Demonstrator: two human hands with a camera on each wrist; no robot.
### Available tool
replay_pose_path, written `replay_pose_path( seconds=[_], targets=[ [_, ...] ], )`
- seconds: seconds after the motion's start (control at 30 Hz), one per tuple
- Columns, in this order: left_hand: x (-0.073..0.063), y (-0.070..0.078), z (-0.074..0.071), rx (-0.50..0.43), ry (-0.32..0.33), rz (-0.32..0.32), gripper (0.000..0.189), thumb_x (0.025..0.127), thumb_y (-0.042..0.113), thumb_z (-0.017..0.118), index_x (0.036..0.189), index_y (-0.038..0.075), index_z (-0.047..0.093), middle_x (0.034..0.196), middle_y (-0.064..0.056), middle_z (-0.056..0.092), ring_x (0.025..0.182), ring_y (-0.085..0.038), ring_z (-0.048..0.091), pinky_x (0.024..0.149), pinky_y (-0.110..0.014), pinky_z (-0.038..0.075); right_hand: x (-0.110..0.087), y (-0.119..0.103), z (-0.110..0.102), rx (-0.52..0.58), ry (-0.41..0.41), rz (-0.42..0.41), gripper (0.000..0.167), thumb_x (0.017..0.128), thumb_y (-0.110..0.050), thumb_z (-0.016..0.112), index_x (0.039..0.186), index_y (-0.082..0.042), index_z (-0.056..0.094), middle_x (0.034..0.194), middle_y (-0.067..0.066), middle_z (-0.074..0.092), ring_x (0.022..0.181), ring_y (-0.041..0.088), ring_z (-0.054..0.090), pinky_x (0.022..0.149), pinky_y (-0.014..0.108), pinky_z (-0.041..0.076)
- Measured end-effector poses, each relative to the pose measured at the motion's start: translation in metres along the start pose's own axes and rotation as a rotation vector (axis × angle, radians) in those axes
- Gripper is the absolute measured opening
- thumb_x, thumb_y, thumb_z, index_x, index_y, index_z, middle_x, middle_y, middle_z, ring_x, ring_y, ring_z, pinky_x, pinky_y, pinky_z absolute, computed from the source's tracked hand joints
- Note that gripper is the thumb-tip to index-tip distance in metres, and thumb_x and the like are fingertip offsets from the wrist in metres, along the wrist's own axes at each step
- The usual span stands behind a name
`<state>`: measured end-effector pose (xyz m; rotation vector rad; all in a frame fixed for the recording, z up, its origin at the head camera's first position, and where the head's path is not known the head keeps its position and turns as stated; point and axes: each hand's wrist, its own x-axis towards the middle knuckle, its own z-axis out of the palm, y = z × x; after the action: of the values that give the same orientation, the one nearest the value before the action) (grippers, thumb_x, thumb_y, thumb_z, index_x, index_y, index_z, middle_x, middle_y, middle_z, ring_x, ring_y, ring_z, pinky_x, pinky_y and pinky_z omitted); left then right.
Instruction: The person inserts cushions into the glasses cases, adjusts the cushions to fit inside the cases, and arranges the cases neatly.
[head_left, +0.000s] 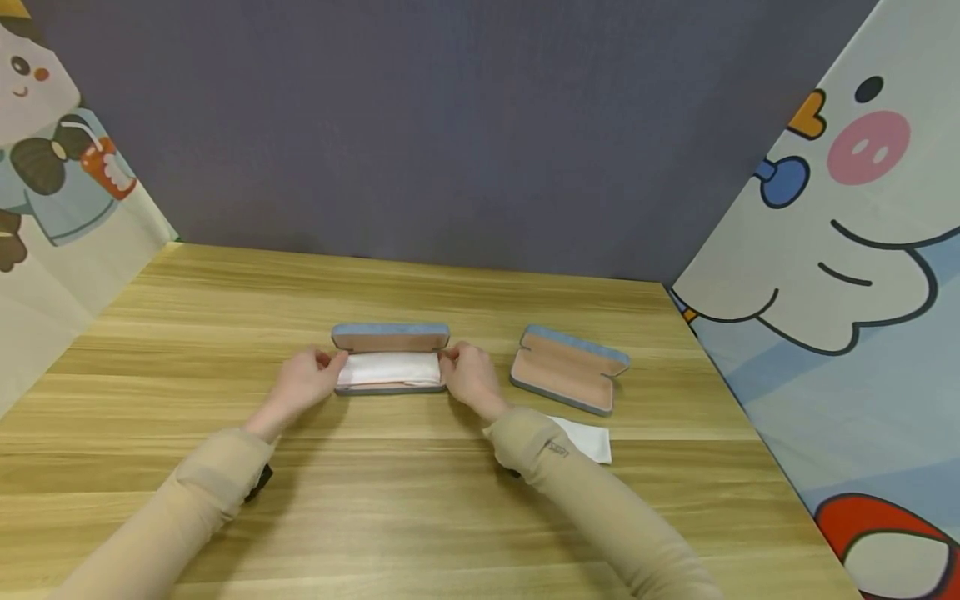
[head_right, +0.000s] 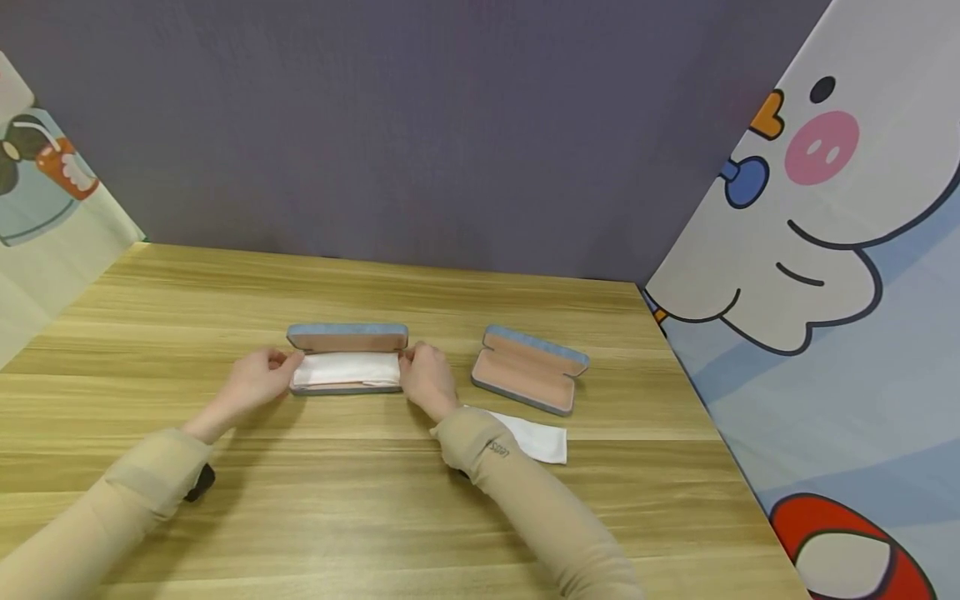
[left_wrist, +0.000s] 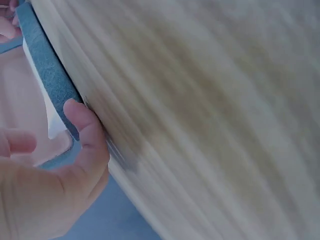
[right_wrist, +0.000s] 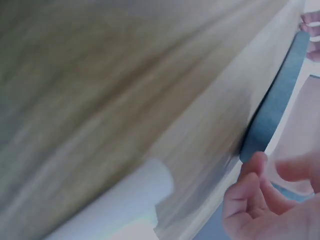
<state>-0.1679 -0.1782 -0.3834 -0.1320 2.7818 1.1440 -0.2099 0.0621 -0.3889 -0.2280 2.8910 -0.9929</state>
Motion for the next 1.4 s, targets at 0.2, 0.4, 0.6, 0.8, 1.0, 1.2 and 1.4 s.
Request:
replay_pose_path(
  seconds=[0.2, 0.4, 0.6, 0.8, 1.0, 1.2, 1.4],
  targets=[
    [0.0, 0.0, -0.005, -0.119, -0.08, -0.07, 0.078, 0.1, 0.054, 0.019, 0.126, -0.014, 0.044, 0.089, -0.017, 0.061, 0.071, -0.019, 0.059, 0.063, -0.027, 0.051, 0.002, 0.002, -0.004, 0.075, -0.049, 0.057, 0.047, 0.103, -0.034, 0.034, 0.09, -0.001, 0.064, 0.067, 0.007, 0.053, 0.056, 0.015, 0.044, 0.05, 0.023, 0.035],
    [0.0, 0.004, -0.007, -0.236, -0.122, -0.121, 0.085, 0.099, 0.058, 0.009, 0.14, -0.014, 0.031, 0.115, -0.028, 0.051, 0.082, -0.022, 0.059, 0.068, -0.028, 0.057, 0.0, -0.002, -0.007, 0.156, -0.1, 0.129, 0.073, 0.1, -0.057, 0.021, 0.107, 0.001, 0.064, 0.094, 0.019, 0.066, 0.08, 0.026, 0.059, 0.07, 0.034, 0.048],
    [0.003, 0.005, -0.009, -0.311, -0.174, -0.142, 0.088, 0.095, 0.063, 0.004, 0.146, -0.007, 0.022, 0.107, -0.021, 0.044, 0.079, -0.021, 0.055, 0.069, -0.032, 0.057, -0.001, -0.007, -0.011, 0.278, -0.161, 0.19, 0.076, 0.097, -0.064, 0.021, 0.108, 0.0, 0.06, 0.07, 0.012, 0.06, 0.06, 0.02, 0.056, 0.056, 0.027, 0.048],
    [0.004, 0.007, -0.013, -0.333, -0.253, -0.113, 0.09, 0.094, 0.065, 0.004, 0.151, -0.005, 0.008, 0.11, -0.025, 0.039, 0.083, -0.025, 0.052, 0.071, -0.035, 0.057, 0.001, -0.008, -0.013, 0.3, -0.23, 0.175, 0.078, 0.098, -0.063, 0.021, 0.131, 0.002, 0.049, 0.076, 0.01, 0.057, 0.06, 0.018, 0.054, 0.054, 0.026, 0.049],
    [0.004, 0.009, -0.013, -0.342, -0.253, -0.12, 0.089, 0.095, 0.065, 0.006, 0.147, -0.006, 0.016, 0.106, -0.023, 0.039, 0.079, -0.023, 0.05, 0.07, -0.033, 0.056, 0.003, -0.008, -0.015, 0.326, -0.255, 0.181, 0.074, 0.098, -0.062, 0.023, 0.134, -0.002, 0.046, 0.08, 0.011, 0.056, 0.06, 0.018, 0.055, 0.054, 0.027, 0.049],
    [0.004, 0.007, -0.013, -0.342, -0.265, -0.115, 0.087, 0.096, 0.063, 0.007, 0.15, -0.004, 0.01, 0.11, -0.025, 0.038, 0.083, -0.025, 0.051, 0.072, -0.034, 0.057, 0.004, -0.008, -0.018, 0.358, -0.32, 0.194, 0.071, 0.099, -0.059, 0.023, 0.141, -0.003, 0.039, 0.092, 0.012, 0.055, 0.066, 0.02, 0.055, 0.058, 0.028, 0.05],
    [0.004, 0.007, -0.012, -0.33, -0.283, -0.084, 0.08, 0.099, 0.056, 0.007, 0.151, -0.005, 0.005, 0.116, -0.03, 0.038, 0.09, -0.029, 0.051, 0.078, -0.036, 0.057, 0.006, -0.01, -0.023, 0.379, -0.384, 0.183, 0.062, 0.103, -0.05, 0.023, 0.144, -0.005, 0.034, 0.097, 0.015, 0.052, 0.069, 0.02, 0.053, 0.062, 0.03, 0.053]
  ],
)
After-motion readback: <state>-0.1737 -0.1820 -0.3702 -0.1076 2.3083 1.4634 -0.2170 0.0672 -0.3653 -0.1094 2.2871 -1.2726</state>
